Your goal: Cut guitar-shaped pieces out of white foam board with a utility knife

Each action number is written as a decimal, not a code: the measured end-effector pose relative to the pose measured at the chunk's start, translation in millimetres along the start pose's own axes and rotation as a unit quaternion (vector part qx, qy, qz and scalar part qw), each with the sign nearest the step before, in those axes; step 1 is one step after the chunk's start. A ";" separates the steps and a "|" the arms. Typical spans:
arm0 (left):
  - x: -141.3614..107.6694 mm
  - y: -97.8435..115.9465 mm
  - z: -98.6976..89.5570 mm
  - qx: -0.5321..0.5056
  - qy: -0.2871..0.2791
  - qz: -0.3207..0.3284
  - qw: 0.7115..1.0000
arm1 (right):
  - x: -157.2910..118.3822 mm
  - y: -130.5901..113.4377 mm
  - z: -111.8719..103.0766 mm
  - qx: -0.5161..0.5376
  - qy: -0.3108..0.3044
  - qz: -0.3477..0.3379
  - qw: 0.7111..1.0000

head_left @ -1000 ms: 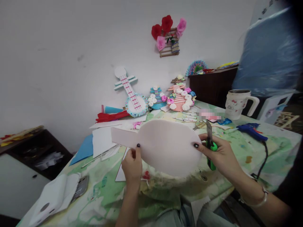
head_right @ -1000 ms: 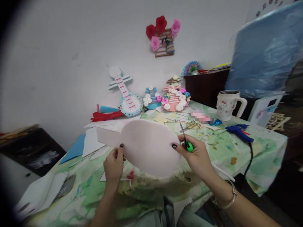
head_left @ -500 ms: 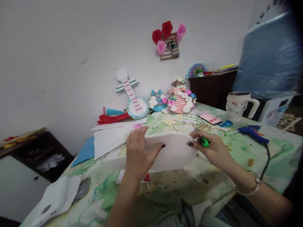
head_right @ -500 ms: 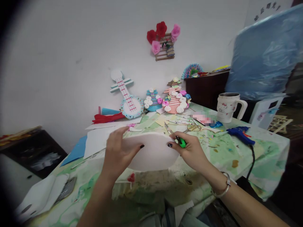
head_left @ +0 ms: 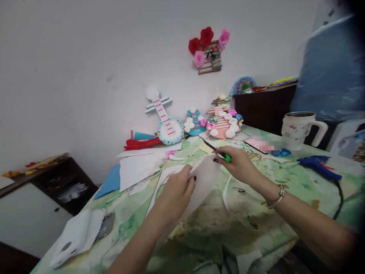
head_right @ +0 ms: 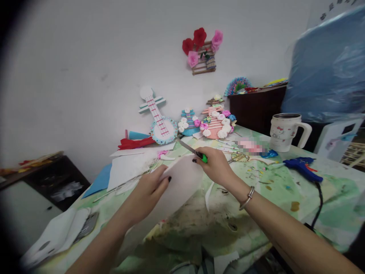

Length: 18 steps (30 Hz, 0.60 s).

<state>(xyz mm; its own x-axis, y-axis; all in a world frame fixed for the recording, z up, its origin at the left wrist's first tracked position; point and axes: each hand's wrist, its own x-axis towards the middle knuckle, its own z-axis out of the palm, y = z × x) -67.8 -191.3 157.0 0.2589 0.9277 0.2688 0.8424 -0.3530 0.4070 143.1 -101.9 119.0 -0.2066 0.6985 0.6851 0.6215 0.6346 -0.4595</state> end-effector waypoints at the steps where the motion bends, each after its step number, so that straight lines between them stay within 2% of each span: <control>1: -4.7 -2.4 -2.1 -0.024 -0.017 -0.001 1.000 | 3.0 -3.0 -0.3 -0.002 -0.013 -0.006 1.000; 3: -14.5 -7.9 -4.6 -0.069 -0.027 -0.001 0.997 | 9.8 -8.8 0.4 0.002 -0.042 -0.016 0.999; 6: -24.6 -10.0 -2.7 -0.097 0.018 -0.013 0.995 | 20.0 -15.9 7.3 0.016 -0.081 -0.034 0.996; 8: -27.7 -3.1 3.4 -0.073 0.059 -0.035 0.995 | 24.2 -19.3 14.0 0.022 -0.099 -0.043 0.994; 11: -31.7 15.8 19.1 0.026 0.121 -0.054 0.991 | 20.5 -23.9 17.5 -0.019 -0.094 -0.049 0.994; 15: -40.6 36.6 42.8 0.105 0.174 -0.029 0.979 | -7.4 -39.7 -3.3 -0.120 -0.063 -0.034 0.990; 18: -45.4 43.5 57.5 0.053 0.229 0.000 0.972 | -36.6 -59.1 -28.1 -0.148 -0.095 -0.047 0.983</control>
<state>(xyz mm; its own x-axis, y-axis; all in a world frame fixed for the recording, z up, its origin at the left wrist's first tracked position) -15.8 -241.8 112.3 0.0411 0.7683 0.6388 0.8929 -0.3151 0.3216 135.1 -174.2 136.9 -0.3938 0.7088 0.5853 0.7796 0.5949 -0.1958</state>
